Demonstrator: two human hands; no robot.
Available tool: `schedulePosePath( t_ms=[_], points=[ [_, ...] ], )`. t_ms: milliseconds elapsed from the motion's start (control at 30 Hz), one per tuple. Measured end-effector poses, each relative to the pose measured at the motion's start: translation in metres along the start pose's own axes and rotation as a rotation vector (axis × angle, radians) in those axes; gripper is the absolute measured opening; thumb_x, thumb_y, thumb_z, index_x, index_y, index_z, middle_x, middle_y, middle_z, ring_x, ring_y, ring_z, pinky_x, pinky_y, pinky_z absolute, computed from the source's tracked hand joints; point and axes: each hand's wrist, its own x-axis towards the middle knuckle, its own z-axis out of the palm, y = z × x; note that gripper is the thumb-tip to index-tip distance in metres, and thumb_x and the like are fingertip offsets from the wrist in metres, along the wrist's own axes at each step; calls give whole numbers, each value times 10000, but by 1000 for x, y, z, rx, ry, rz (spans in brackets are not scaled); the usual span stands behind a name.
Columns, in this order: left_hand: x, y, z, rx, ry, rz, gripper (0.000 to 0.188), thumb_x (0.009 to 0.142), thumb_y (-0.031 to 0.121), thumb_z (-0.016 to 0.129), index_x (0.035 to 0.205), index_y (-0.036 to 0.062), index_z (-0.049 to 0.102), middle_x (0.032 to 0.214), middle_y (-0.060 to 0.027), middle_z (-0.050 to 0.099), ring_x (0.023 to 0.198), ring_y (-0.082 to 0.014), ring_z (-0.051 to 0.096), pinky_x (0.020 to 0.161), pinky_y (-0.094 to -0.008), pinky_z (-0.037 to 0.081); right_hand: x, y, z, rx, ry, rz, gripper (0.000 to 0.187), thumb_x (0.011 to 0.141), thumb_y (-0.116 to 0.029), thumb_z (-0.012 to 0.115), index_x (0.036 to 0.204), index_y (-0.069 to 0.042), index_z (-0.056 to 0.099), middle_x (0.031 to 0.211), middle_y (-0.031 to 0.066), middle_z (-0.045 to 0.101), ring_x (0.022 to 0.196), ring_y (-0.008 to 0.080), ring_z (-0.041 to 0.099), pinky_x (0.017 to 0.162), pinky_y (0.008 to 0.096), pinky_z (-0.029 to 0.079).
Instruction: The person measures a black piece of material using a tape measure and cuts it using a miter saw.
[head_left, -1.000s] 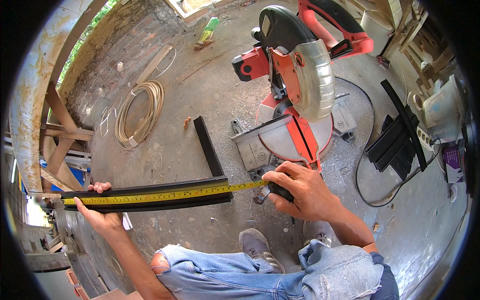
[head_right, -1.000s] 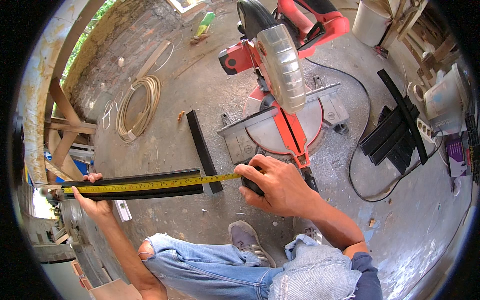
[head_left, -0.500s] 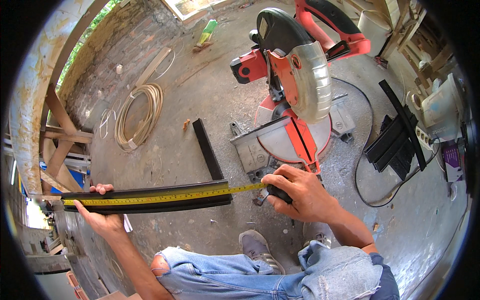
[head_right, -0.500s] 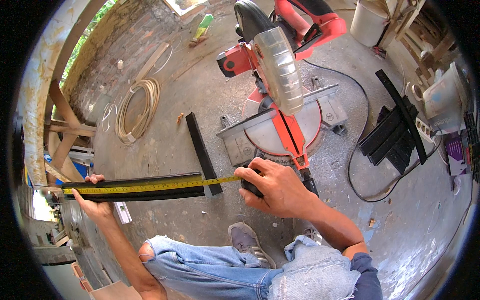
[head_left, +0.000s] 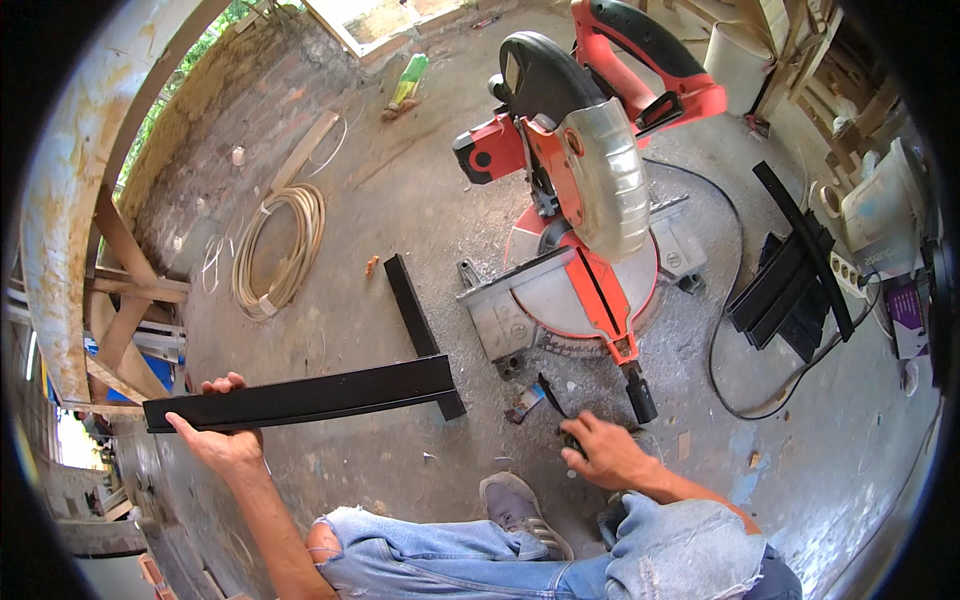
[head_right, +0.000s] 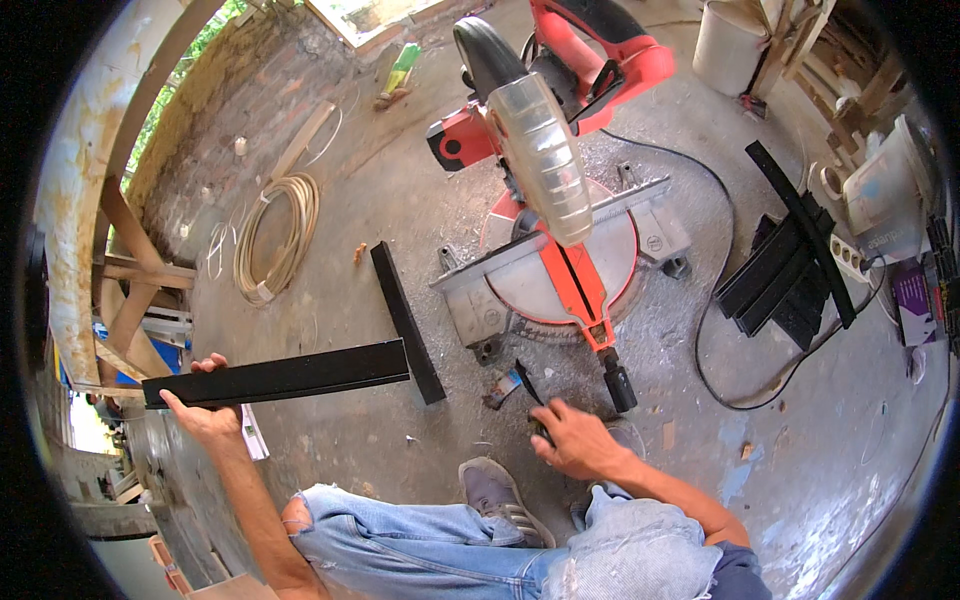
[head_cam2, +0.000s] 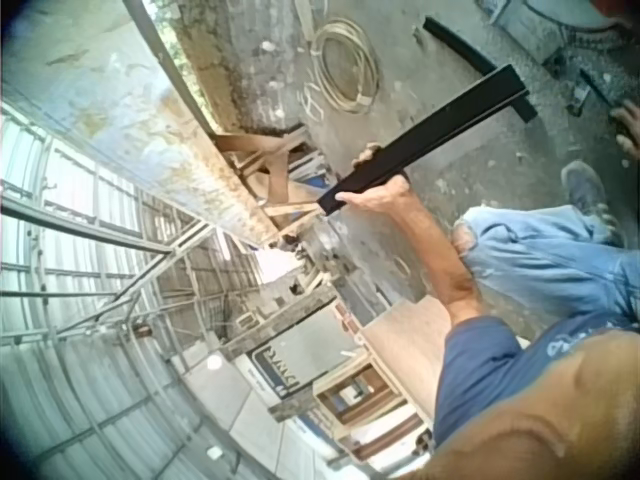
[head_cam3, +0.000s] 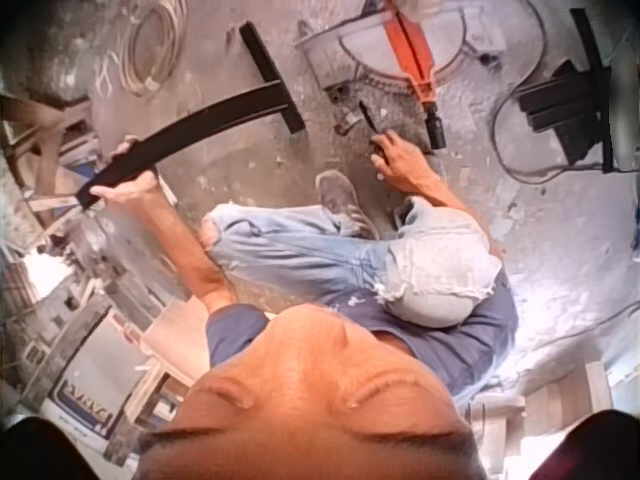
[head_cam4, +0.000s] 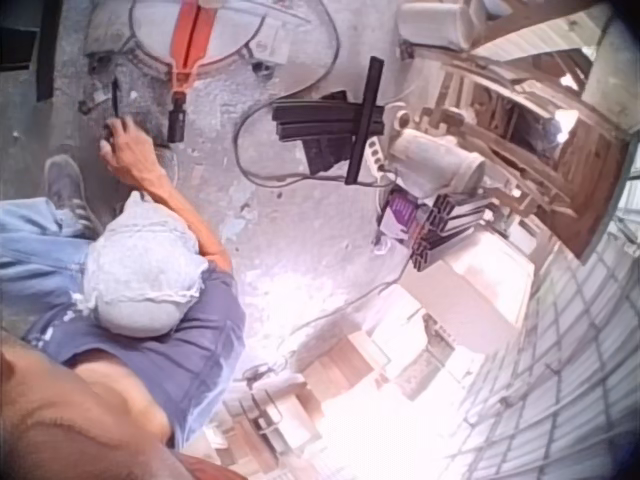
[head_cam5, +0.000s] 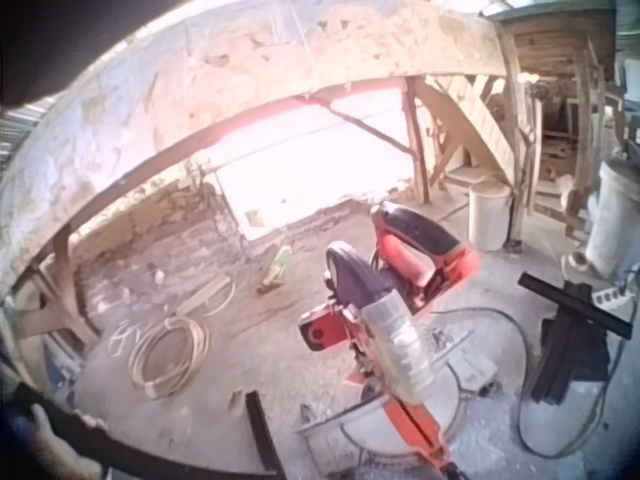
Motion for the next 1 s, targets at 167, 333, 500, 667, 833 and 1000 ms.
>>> schedulePosePath(
  t_ms=[167, 333, 500, 667, 833, 1000],
  points=[
    [20, -42, 15, -50, 153, -119, 743, 935, 708, 450, 883, -30, 526, 816, -179, 567, 825, -340, 588, 946, -505, 534, -12, 21, 49, -199, -133, -33, 510, 889, -328, 661, 1223, 34, 530, 1155, 260, 568, 987, 405, 655, 733, 481, 578],
    [30, -114, 40, 17, 115, -169, 738, 876, 773, 482, 811, 38, 468, 724, -159, 532, 710, -315, 568, 860, -556, 562, 16, 19, 54, -402, -398, -163, 545, 847, -366, 714, 1207, 12, 558, 1054, 194, 653, 875, 396, 691, 666, 446, 581],
    [21, -194, 50, -65, 322, -209, 637, 919, 651, 518, 856, 18, 487, 721, -145, 510, 680, -328, 570, 780, -568, 580, 55, -6, 5, 188, 295, -91, 426, 913, -330, 679, 1121, 37, 615, 876, 185, 684, 704, 327, 713, 573, 385, 561],
    [-9, -274, 19, -144, 404, -385, 751, 935, 683, 452, 831, -60, 494, 767, -211, 574, 757, -384, 636, 810, -551, 586, 114, -1, -24, 1159, 452, 190, 355, 976, -256, 649, 1119, 64, 590, 899, 164, 683, 708, 235, 720, 547, 315, 552],
    [-16, -315, 1, -201, 449, -360, 813, 945, 737, 353, 1058, -55, 498, 788, -199, 579, 748, -373, 639, 786, -547, 589, 151, 26, -31, 1293, 585, 312, 364, 1004, -251, 620, 1063, 104, 572, 941, 181, 664, 757, 244, 723, 622, 326, 613],
    [-21, -340, -6, -165, 462, -413, 842, 968, 736, 246, 1136, -54, 486, 812, -208, 597, 774, -359, 647, 816, -530, 571, 169, 47, -27, 1228, 680, 345, 370, 994, -256, 635, 928, 105, 584, 838, 164, 674, 710, 243, 736, 593, 327, 615]
  ],
)
